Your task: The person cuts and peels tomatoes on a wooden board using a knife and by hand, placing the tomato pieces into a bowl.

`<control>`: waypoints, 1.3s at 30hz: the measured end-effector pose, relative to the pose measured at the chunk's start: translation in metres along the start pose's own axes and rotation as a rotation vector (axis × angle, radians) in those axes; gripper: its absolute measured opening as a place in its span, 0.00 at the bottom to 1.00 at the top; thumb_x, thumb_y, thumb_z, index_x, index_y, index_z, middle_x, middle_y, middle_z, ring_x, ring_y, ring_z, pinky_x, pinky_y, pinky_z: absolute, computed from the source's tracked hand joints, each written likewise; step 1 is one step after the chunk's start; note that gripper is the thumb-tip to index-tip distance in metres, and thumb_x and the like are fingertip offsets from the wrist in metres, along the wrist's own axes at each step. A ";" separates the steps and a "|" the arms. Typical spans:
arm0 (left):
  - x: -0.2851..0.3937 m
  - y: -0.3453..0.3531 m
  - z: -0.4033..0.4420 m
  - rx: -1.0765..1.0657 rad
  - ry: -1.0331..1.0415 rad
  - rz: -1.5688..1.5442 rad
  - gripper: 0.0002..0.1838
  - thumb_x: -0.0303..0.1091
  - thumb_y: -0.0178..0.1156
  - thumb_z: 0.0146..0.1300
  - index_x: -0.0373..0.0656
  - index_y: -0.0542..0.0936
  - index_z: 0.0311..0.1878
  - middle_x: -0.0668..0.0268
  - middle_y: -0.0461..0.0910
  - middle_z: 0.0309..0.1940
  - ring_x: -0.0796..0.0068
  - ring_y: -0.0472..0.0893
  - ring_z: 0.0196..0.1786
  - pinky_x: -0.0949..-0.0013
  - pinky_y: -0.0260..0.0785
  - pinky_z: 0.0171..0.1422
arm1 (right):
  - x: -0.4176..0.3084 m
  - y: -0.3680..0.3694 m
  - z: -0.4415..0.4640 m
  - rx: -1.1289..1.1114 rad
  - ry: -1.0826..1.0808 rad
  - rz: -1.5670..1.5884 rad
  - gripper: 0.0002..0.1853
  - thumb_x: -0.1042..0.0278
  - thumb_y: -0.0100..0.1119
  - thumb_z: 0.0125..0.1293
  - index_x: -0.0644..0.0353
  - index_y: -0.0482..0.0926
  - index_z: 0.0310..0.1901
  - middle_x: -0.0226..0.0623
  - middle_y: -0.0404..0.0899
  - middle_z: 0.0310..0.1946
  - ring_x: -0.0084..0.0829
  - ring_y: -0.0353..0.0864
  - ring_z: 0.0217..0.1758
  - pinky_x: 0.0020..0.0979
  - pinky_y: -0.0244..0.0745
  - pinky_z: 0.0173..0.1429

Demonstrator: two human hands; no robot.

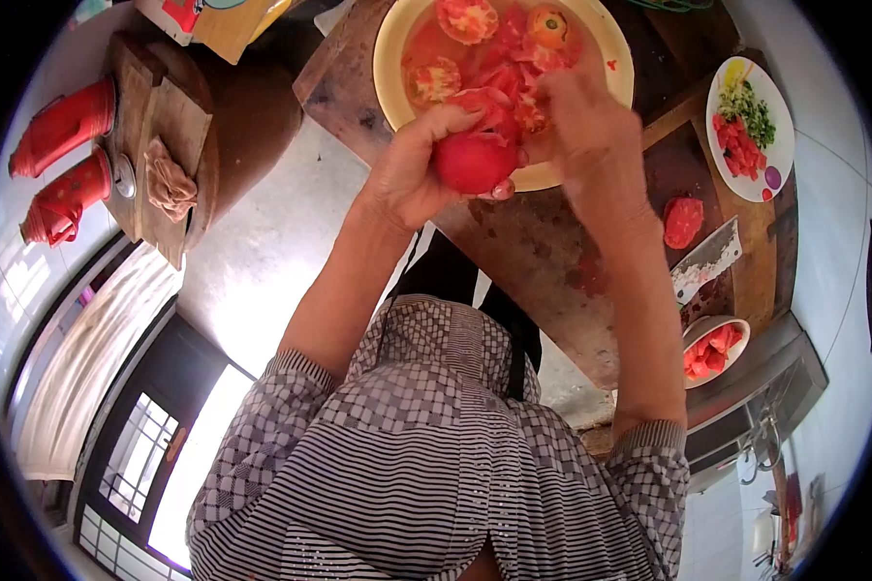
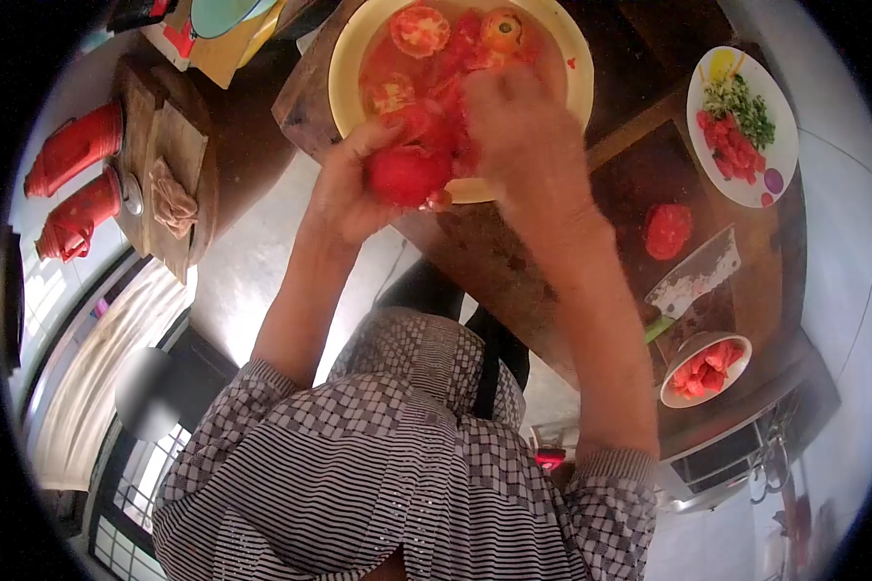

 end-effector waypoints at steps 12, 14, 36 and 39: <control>-0.001 0.006 0.000 0.042 0.167 0.139 0.22 0.43 0.53 0.70 0.43 0.68 0.62 0.62 0.74 0.55 0.69 0.76 0.57 0.64 0.76 0.54 | -0.018 -0.003 0.001 -0.092 0.001 0.280 0.19 0.82 0.57 0.53 0.59 0.74 0.49 0.41 0.77 0.36 0.44 0.79 0.36 0.35 0.75 0.40; -0.002 0.009 0.001 0.069 0.187 0.195 0.21 0.43 0.53 0.70 0.43 0.69 0.61 0.64 0.74 0.55 0.72 0.75 0.57 0.66 0.74 0.58 | -0.024 -0.005 0.000 -0.079 -0.008 0.149 0.17 0.81 0.58 0.53 0.59 0.75 0.46 0.41 0.76 0.35 0.45 0.78 0.34 0.36 0.74 0.38; -0.020 0.023 0.006 0.047 0.144 0.221 0.23 0.34 0.59 0.64 0.41 0.69 0.61 0.55 0.75 0.54 0.58 0.77 0.57 0.54 0.76 0.53 | 0.034 -0.012 -0.059 0.316 0.454 0.014 0.19 0.75 0.58 0.56 0.63 0.72 0.50 0.47 0.73 0.45 0.46 0.76 0.47 0.42 0.72 0.50; -0.028 0.034 0.010 -0.072 0.097 0.248 0.24 0.33 0.57 0.65 0.39 0.67 0.62 0.49 0.73 0.56 0.53 0.77 0.56 0.52 0.75 0.56 | 0.045 -0.040 -0.123 0.284 0.619 -0.239 0.19 0.71 0.58 0.60 0.59 0.71 0.54 0.44 0.69 0.56 0.46 0.68 0.61 0.40 0.73 0.58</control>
Point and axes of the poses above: each hand's wrist, its own z-axis towards the middle knuckle, its own y-axis out of the palm, x = y × z, the point moved 2 cm from there along z, towards the middle knuckle
